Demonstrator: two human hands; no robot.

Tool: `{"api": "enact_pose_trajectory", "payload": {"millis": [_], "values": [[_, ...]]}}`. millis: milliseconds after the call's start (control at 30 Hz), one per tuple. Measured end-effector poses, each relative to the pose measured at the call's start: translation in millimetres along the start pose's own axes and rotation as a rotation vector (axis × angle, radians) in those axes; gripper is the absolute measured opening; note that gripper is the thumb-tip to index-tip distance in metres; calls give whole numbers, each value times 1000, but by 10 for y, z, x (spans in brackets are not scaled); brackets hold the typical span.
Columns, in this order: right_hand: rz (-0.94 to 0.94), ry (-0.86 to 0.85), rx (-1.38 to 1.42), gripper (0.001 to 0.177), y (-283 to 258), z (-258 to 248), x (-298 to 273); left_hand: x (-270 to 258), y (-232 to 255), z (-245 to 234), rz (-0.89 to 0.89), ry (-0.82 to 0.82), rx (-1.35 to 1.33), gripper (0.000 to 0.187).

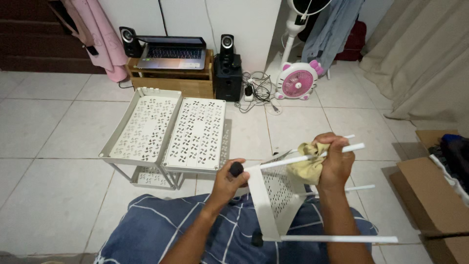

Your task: The person wipes the surfaces and legs of a white perforated metal stool with a yellow cloth. They rotate the stool to clean all sides, including the top, sides, and legs, while sitting on a blue mat on the floor.

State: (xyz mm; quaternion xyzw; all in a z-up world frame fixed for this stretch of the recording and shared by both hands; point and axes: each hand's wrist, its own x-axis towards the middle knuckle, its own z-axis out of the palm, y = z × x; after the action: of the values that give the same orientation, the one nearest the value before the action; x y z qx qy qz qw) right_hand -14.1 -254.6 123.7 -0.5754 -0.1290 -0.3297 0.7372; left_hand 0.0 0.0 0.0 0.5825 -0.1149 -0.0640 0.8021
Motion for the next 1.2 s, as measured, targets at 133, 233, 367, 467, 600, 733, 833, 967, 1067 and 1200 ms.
{"api": "enact_pose_trajectory", "payload": {"millis": [133, 233, 367, 467, 600, 733, 833, 967, 1067, 1200], "values": [[-107, -128, 39, 47, -165, 8, 143, -36, 5, 24, -62, -210, -76, 52], [-203, -330, 69, 45, -294, 79, 256, -55, 122, 73, -8, -294, -138, 52], [-250, -623, 81, 46, -412, 207, 473, -147, 291, 251, 32, -313, -172, 54], [-293, -592, 59, 47, -346, 227, 592, -225, 347, 314, 57, -333, -199, 60], [-110, -497, 67, 56, -98, 177, 698, -190, 427, 295, 75, -213, -186, 70], [274, -364, 129, 72, 315, 48, 543, -176, 436, 274, 152, -102, -40, 84], [468, -287, 218, 77, 689, -24, 357, -187, 399, 314, 100, 50, 159, 100], [588, -225, 343, 77, 1083, -173, 107, -214, 268, 379, 214, 151, 241, 105], [667, -452, 557, 57, 1287, -141, -206, -163, 166, 392, 166, 146, 184, 95], [885, -355, 335, 71, 1446, 107, -645, -120, 47, 513, 278, 80, 165, 87]]}}
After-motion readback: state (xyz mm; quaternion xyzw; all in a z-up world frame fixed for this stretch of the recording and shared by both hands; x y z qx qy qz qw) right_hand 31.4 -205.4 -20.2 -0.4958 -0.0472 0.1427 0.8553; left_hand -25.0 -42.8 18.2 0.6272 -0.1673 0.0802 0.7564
